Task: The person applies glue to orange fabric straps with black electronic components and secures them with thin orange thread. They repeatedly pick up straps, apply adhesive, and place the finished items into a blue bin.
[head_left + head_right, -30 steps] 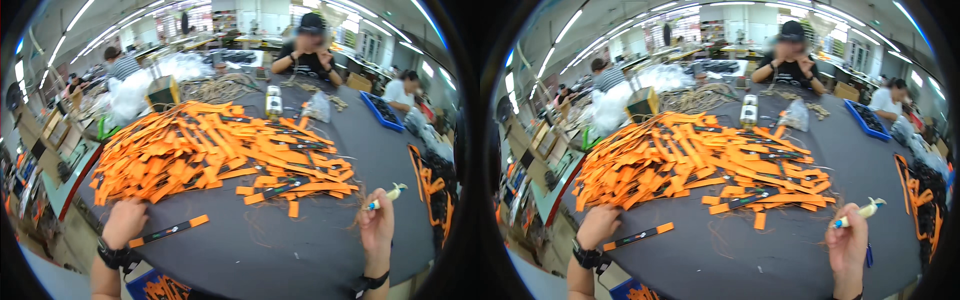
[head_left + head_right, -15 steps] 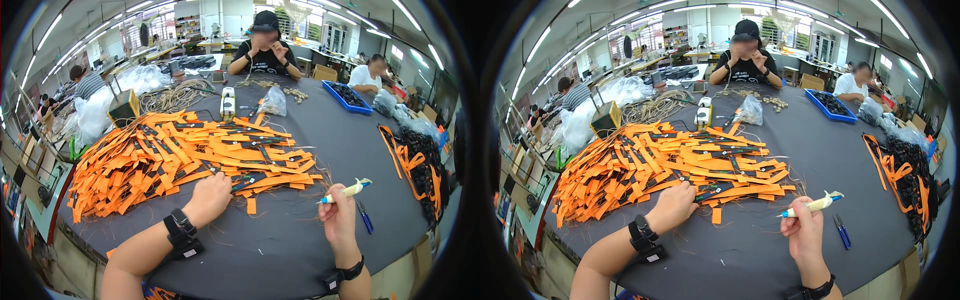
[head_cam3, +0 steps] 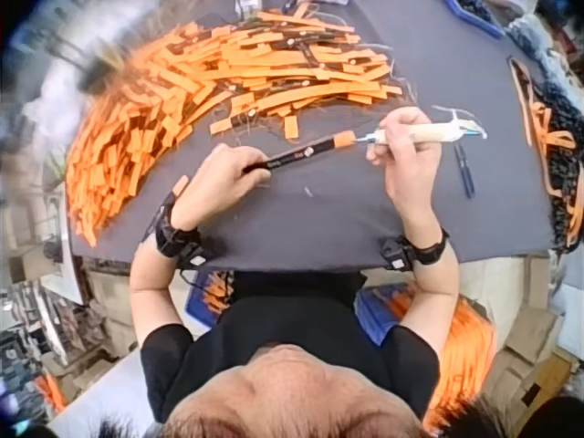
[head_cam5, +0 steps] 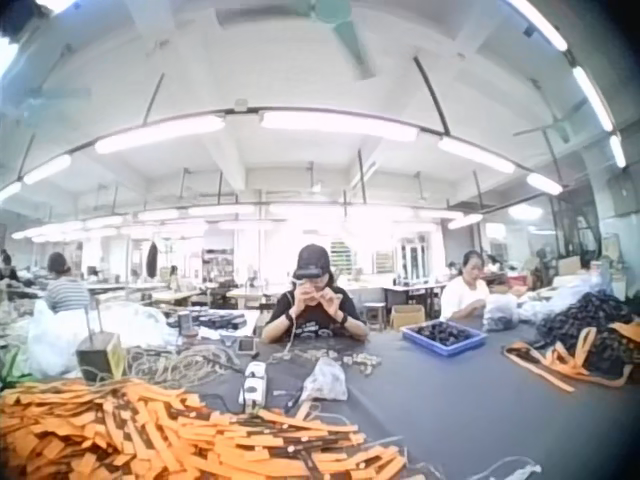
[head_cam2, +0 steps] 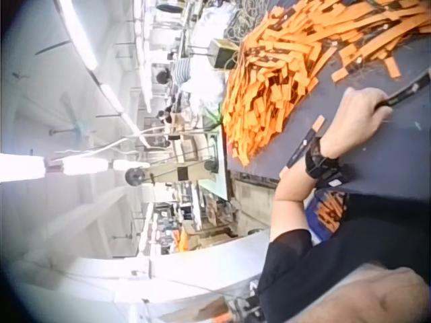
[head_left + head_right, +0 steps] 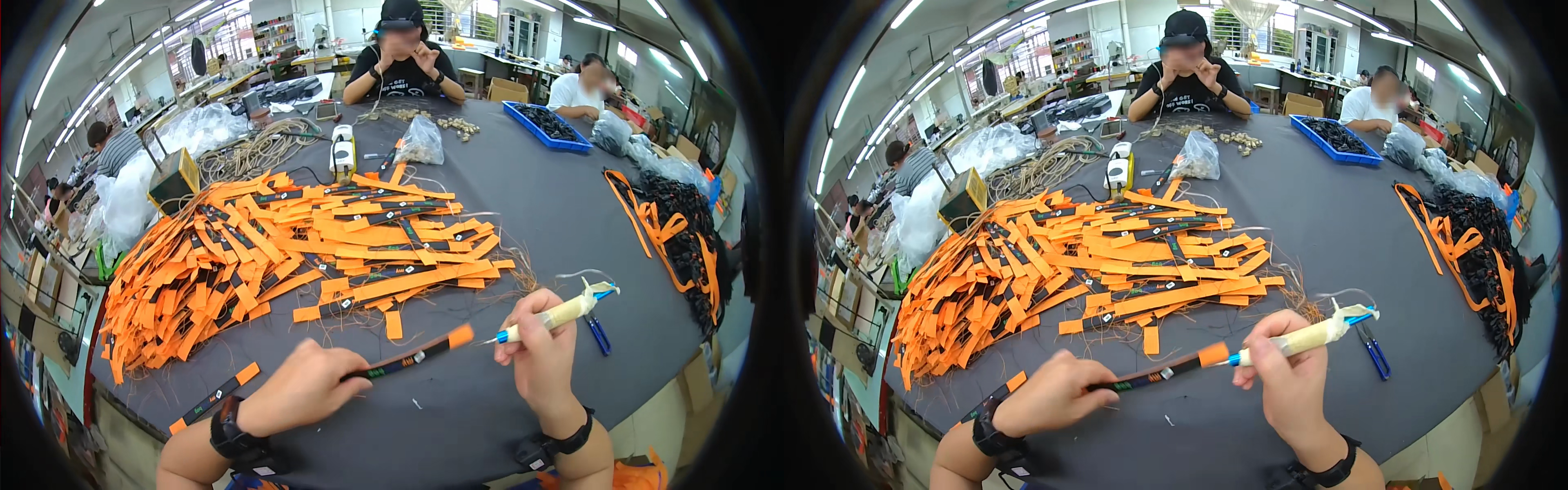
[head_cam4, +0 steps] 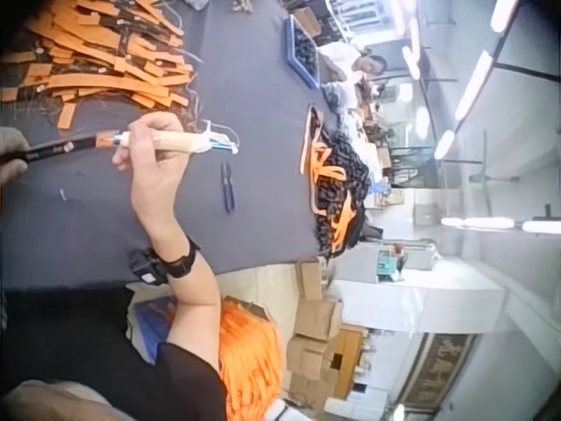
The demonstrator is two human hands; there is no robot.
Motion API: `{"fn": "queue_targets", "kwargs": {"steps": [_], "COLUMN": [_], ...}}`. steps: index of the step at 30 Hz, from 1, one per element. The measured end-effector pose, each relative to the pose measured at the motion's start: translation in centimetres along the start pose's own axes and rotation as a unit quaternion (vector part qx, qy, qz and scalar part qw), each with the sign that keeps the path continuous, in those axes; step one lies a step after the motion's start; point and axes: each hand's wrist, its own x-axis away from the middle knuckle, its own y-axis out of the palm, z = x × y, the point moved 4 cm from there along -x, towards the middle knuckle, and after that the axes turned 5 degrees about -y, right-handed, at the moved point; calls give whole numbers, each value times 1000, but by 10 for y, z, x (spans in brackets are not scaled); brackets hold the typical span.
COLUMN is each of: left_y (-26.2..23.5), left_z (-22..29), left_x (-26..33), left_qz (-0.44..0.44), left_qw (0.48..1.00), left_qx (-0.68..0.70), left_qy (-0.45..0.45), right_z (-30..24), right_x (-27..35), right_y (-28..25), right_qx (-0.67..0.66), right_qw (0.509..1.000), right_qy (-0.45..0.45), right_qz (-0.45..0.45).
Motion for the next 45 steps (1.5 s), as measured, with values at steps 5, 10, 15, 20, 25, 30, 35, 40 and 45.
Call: {"fn": "queue_targets", "kwargs": {"steps": [5, 10, 15, 20, 25, 30, 35, 40, 45], "left_y": [31, 25, 17, 14, 22, 23, 18, 20, 21], "left_z": [-5, -11, -32, -40, -41, -37, -35, -38, -37], "left_x": [-7, -5, 1, 6, 8, 8, 11, 8, 8], "left_qz": [-22, 7, -7, 8, 24, 70, 120, 115, 117], "left_qw": [998, 999, 997, 996, 994, 994, 992, 992, 991], "left_qx": [40, 34, 74, 83, 107, 83, -1, -16, -32], "left_qy": [32, 30, -17, -24, -15, 11, 47, 48, 59], "right_z": [23, 83, 83, 81, 69, 89, 95, 98, 99], "right_x": [9, 7, 4, 2, 3, 16, 15, 19, 20], "right_y": [23, 18, 14, 17, 53, 72, 69, 72, 73], "right_qx": [5, -78, -33, 4, 20, 84, 95, 110, 136], "right_qw": [996, 975, 978, 976, 974, 958, 960, 960, 956], "right_qy": [61, 204, 207, 214, 210, 199, 196, 168, 128], "right_qz": [-63, -36, -25, -34, -83, -189, -174, -193, -225]}}
